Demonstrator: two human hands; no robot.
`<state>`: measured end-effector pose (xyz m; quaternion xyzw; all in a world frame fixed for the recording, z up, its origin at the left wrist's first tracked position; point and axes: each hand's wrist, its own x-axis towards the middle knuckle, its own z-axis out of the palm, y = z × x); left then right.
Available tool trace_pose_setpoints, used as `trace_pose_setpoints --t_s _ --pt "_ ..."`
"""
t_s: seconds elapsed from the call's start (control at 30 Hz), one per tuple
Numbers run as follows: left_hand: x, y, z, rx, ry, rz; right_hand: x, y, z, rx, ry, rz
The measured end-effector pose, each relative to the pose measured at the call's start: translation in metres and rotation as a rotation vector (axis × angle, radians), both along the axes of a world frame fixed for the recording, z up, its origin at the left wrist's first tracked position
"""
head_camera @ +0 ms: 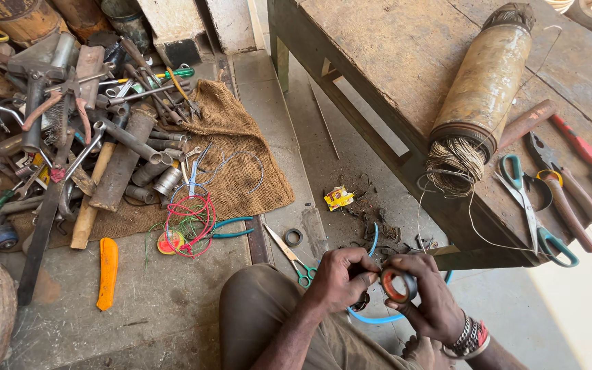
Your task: The person sits on the floor in a workshop and repairs a blue electrical wire. They use pliers to strip the wire ends, twist the exposed strands, and then wrap the connection with electrical tape.
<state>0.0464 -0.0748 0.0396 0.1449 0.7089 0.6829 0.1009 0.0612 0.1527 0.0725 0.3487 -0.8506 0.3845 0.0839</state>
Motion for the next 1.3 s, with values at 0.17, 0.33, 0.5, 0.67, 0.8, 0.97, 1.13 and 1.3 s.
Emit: trace_pose_setpoints --t_s 0.17,0.33,0.5,0.67,0.8,0.97,1.13,1.3 --pt "0.003 0.003 0.017 -0.209 0.316 0.005 0.001 -0.008 0.010 -0.144 -0.331 -0.253" --pt "0.011 0.010 0.022 -0.286 0.523 0.056 -0.022 -0.015 0.027 0.129 -0.722 -0.450" --pt "0.016 0.022 0.020 -0.298 0.724 0.197 -0.047 -0.017 0.047 0.511 -0.586 -0.282" --pt "0.017 0.023 0.019 -0.385 0.549 0.150 -0.047 -0.015 0.061 0.461 -0.487 -0.206" --pt "0.004 0.013 0.009 -0.171 0.280 0.064 -0.048 -0.001 0.059 0.236 -0.284 0.140" --pt "-0.005 0.008 -0.013 0.224 -0.175 -0.173 -0.046 0.014 0.040 0.427 -0.120 0.047" --pt "-0.005 0.009 -0.028 0.281 -0.332 -0.198 -0.033 0.028 0.026 0.360 0.267 0.097" --pt "-0.004 0.010 -0.031 0.307 -0.323 -0.206 -0.023 0.020 0.001 0.378 0.565 0.249"
